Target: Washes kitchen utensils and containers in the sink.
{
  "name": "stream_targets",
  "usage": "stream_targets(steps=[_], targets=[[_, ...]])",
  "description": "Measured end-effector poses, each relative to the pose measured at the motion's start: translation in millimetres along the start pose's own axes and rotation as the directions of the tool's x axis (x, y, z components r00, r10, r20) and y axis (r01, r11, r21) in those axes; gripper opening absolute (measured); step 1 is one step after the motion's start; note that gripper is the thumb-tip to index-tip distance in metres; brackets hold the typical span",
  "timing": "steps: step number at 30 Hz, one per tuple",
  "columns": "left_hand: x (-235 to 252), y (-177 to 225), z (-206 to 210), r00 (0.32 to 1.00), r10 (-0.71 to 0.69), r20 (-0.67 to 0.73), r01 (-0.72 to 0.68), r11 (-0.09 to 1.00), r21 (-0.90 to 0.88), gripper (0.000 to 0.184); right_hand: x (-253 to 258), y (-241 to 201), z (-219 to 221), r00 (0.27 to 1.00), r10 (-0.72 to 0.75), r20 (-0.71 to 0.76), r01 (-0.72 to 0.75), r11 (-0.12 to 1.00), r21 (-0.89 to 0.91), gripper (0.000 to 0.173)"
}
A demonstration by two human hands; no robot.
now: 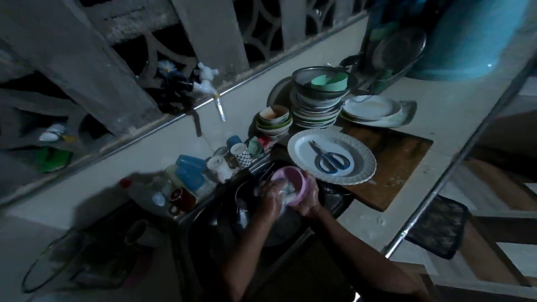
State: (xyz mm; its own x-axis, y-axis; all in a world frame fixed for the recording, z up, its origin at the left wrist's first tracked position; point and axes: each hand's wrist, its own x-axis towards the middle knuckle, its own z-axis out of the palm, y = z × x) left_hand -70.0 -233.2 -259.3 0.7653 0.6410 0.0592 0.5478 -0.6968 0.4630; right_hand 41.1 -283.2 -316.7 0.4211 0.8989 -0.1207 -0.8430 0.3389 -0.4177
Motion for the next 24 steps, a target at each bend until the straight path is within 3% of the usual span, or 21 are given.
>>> stream_targets(steps=[4, 10, 13, 15, 17, 21, 24], targets=[[1, 11, 1, 1.000, 0.002, -0.004, -0.002, 0.992, -0.126, 0.036, 1, 12, 3, 0.999, 0.032, -0.017, -0.031, 0.999, 0.043, 0.065], [21, -11, -7, 0.995, -0.097, 0.011, 0.098, 0.994, -0.048, 0.038, -4, 16, 3, 0.990, 0.095, 0.105, -0.096, 0.995, -0.001, 0.064], [20, -27, -9, 0.978, -0.209, -0.022, 0.190, 0.923, -0.334, 0.036, 1, 6, 0, 0.996, 0.041, 0.082, -0.029, 0.989, -0.145, 0.066], [16, -36, 1, 0.966, -0.244, -0.083, 0.144, 0.780, -0.609, 0.034, 5, 3, -1, 0.999, -0.001, 0.053, 0.013, 0.975, -0.224, 0.066], [9, -22, 13, 0.975, -0.200, -0.092, 0.080, 0.712, -0.698, 0.036, 6, 8, 2, 0.997, -0.054, 0.050, 0.066, 0.955, -0.288, 0.061], [-2, 10, 40, 0.971, -0.195, -0.138, 0.073, 0.790, -0.608, 0.074, 0, 19, 11, 0.975, -0.218, 0.040, 0.213, 0.870, -0.446, 0.045], [-4, 9, 48, 0.952, -0.215, -0.218, 0.068, 0.842, -0.535, 0.064, -3, 16, 14, 0.989, -0.145, 0.007, 0.137, 0.918, -0.371, 0.045]])
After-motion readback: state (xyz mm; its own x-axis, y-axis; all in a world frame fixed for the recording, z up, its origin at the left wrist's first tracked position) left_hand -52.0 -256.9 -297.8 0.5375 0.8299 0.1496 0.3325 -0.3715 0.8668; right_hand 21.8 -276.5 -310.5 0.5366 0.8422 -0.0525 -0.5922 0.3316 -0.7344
